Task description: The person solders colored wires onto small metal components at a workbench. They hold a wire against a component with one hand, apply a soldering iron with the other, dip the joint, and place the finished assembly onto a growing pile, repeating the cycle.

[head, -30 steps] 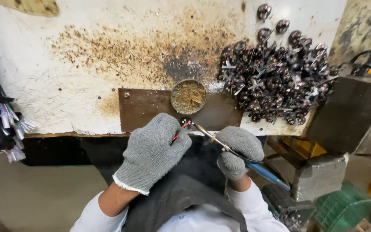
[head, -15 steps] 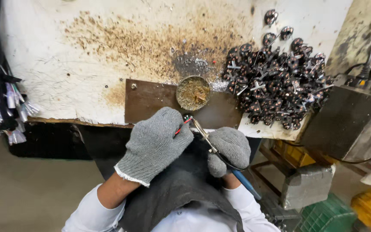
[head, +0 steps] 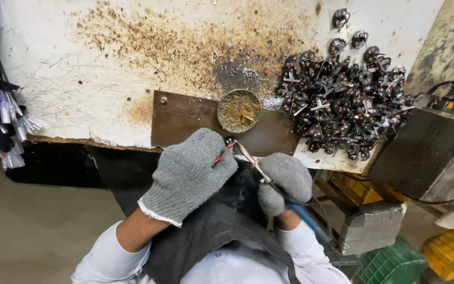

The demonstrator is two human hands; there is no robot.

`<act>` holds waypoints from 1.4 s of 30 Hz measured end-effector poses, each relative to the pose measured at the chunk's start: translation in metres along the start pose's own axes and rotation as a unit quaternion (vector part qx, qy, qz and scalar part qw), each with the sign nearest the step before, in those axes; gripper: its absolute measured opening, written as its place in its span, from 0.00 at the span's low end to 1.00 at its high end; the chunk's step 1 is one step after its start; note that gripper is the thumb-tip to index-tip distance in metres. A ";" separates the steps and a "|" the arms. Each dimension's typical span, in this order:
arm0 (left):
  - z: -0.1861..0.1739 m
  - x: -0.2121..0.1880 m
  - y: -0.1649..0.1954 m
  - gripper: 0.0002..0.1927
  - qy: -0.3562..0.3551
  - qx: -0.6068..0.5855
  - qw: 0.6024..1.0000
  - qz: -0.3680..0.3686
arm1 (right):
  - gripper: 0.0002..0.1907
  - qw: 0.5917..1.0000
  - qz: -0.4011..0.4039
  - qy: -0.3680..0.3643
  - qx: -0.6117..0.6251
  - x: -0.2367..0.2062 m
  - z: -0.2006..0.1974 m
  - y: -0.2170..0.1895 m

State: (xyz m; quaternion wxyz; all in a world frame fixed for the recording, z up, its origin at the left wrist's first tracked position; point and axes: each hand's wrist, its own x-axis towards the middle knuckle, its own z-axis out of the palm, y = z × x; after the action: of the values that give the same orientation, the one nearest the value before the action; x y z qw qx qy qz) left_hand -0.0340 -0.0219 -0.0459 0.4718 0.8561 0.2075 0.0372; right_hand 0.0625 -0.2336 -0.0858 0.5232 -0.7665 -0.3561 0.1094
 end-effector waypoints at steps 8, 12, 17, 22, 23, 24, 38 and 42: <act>-0.006 0.004 0.010 0.11 0.017 0.002 1.000 0.017 | 0.16 0.999 0.016 -0.025 -0.028 0.023 -0.002 -0.019; -0.003 -0.002 0.006 0.12 0.015 0.001 1.000 0.025 | 0.18 0.942 0.169 0.099 0.272 0.019 -0.017 -0.035; -0.003 -0.004 0.002 0.13 0.029 -0.014 0.999 0.021 | 0.16 0.976 0.131 0.149 0.089 0.008 0.000 -0.035; -0.007 0.000 0.009 0.10 0.059 0.008 0.998 0.038 | 0.22 0.931 0.044 0.246 0.267 0.020 0.029 -0.032; -0.008 -0.002 0.009 0.10 0.056 0.006 0.998 0.034 | 0.21 0.958 0.026 0.228 0.172 0.022 0.031 -0.034; -0.008 -0.004 0.009 0.10 0.048 0.005 0.999 0.014 | 0.20 0.974 0.005 0.212 0.074 0.025 0.033 -0.035; -0.027 0.004 0.022 0.10 0.047 0.004 0.999 -0.028 | 0.12 0.951 -0.066 0.168 -0.251 0.075 0.023 -0.079; -0.017 0.012 0.021 0.10 0.035 0.019 0.997 -0.063 | 0.14 0.961 -0.087 0.169 -0.203 0.057 0.029 -0.070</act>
State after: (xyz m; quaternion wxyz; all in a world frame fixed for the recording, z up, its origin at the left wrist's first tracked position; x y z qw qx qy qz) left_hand -0.0211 -0.0139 -0.0205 0.4492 0.8483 0.2783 0.0338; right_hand 0.0582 -0.1613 -0.0252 0.4170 -0.8299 -0.3422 -0.1424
